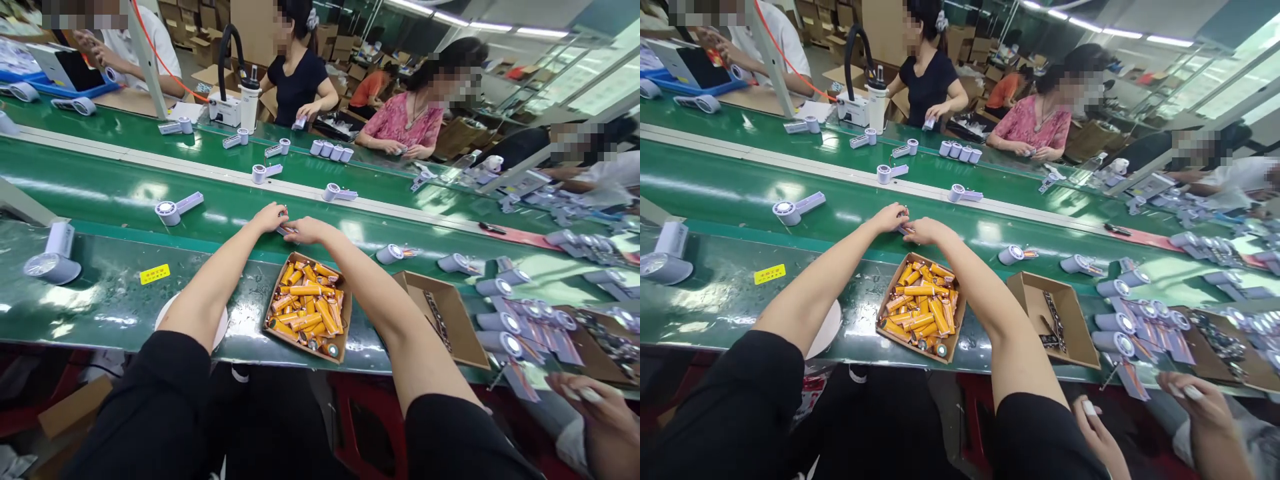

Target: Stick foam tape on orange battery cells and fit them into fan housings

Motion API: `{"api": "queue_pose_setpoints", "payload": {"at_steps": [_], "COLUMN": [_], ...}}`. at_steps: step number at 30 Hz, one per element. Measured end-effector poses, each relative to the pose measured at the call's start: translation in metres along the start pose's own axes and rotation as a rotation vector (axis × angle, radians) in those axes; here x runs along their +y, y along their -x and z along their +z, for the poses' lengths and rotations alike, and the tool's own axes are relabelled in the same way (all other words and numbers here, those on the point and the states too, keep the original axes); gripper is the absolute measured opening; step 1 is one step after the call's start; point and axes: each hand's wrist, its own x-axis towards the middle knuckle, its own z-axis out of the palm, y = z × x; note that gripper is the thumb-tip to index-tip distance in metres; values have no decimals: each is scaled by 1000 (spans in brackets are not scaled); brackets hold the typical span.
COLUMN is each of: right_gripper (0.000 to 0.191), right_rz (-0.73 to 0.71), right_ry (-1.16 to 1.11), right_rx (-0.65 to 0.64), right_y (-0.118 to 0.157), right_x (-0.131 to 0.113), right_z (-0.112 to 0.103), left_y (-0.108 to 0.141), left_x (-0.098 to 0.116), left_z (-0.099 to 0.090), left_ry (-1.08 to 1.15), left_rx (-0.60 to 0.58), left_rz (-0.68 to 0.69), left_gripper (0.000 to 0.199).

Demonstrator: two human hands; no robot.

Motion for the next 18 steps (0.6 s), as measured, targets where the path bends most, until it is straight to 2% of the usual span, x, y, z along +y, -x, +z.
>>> {"api": "queue_pose_setpoints", "payload": {"at_steps": [2,4,5,7,9,10,11,13,16,18], "right_gripper": [43,33,27,29,33,33,33,31,30,31], "right_rz": [-13,-68,-119,-257,-382,-425,-445,-420,-336,-294], "right_ry": [-113,-322,-436,-607,-716,-756,-788,-851,-934,-919], "right_rx": [147,345,409,415,381,369,359,329,273,360], "right_y": [47,111,146,208,250,261,266,262,244,227], "right_x": [2,5,4,-3,-22,-35,-51,-89,-144,-156], "right_z": [-2,9,18,38,56,65,72,87,103,103], "left_y": [49,127,173,266,342,370,390,410,410,403], "left_x": [7,-4,-16,-53,-93,-109,-119,-123,-96,-75], "left_z": [-15,-29,-34,-41,-43,-42,-41,-39,-38,-37], "left_ry": [1,-10,-36,-100,-215,-266,-300,-319,-281,-269], "left_rx": [64,90,74,-47,-137,-142,-142,-109,95,296], "left_rz": [15,99,217,392,434,416,395,346,284,269], "left_gripper": [43,63,62,60,78,83,81,72,57,58]}}
